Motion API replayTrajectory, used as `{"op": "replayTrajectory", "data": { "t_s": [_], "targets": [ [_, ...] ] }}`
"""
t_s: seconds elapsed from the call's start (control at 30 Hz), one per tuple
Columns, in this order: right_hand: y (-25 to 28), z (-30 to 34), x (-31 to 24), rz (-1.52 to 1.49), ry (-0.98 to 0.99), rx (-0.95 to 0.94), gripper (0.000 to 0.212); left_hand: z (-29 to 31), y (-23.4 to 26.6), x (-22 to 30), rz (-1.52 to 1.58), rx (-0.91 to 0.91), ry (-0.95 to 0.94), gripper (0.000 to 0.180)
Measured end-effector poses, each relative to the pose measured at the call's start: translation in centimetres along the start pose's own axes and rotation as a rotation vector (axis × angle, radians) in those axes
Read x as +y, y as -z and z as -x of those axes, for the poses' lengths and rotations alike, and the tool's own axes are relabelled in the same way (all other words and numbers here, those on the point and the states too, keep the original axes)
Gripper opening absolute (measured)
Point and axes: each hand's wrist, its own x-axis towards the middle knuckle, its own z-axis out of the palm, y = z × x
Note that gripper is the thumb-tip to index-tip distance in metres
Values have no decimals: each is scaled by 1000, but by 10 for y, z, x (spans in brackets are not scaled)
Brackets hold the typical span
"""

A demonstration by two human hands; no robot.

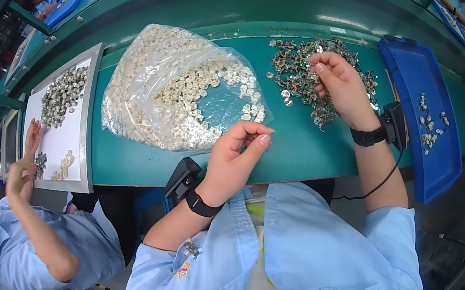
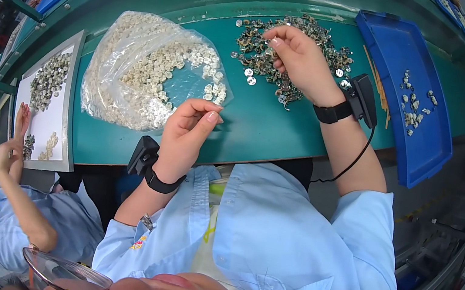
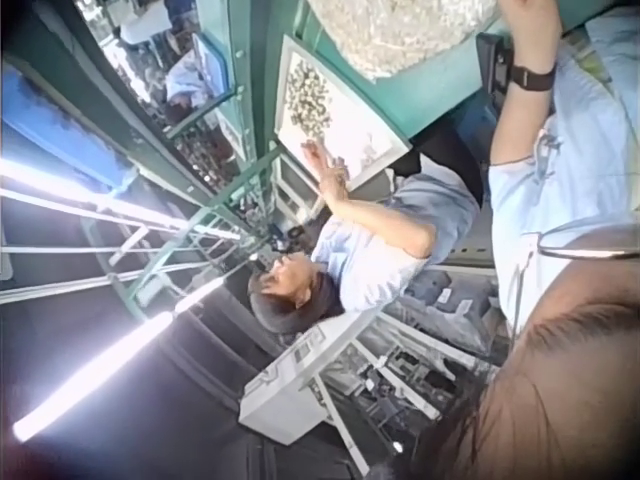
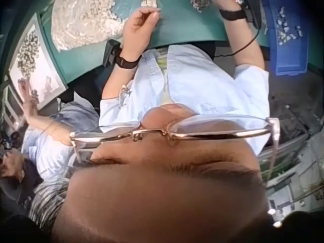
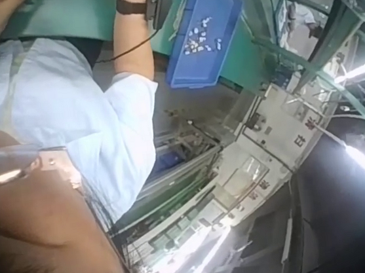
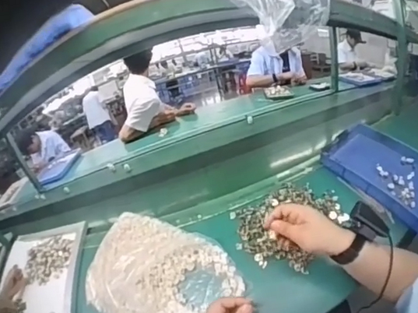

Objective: Manually sort small metal and plastic electronic components at a workbench.

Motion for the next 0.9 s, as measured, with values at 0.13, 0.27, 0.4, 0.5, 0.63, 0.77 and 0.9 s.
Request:
{"op": "replayTrajectory", "data": {
  "t_s": [0.13,0.27,0.4,0.5,0.63,0.77,0.9],
  "targets": [
    [5,0,-10,43,51,-96,12,-13,-5,24,-309,-24,-125,20],
    [-1,7,-26,-25,82,-100,12,-48,-21,46,-737,49,-481,26],
    [2,15,-44,-52,120,-156,15,-71,-44,56,-663,-45,-251,20],
    [5,16,-52,50,207,-156,19,-86,-50,46,-680,-1,-312,15],
    [31,10,-57,344,301,-140,23,-105,-67,52,-755,0,-320,12],
    [38,3,-75,665,199,-105,20,-124,-69,51,-865,8,-365,12],
    [47,-14,-69,502,136,-86,19,-141,-73,49,-841,32,-385,11]
  ]
}}
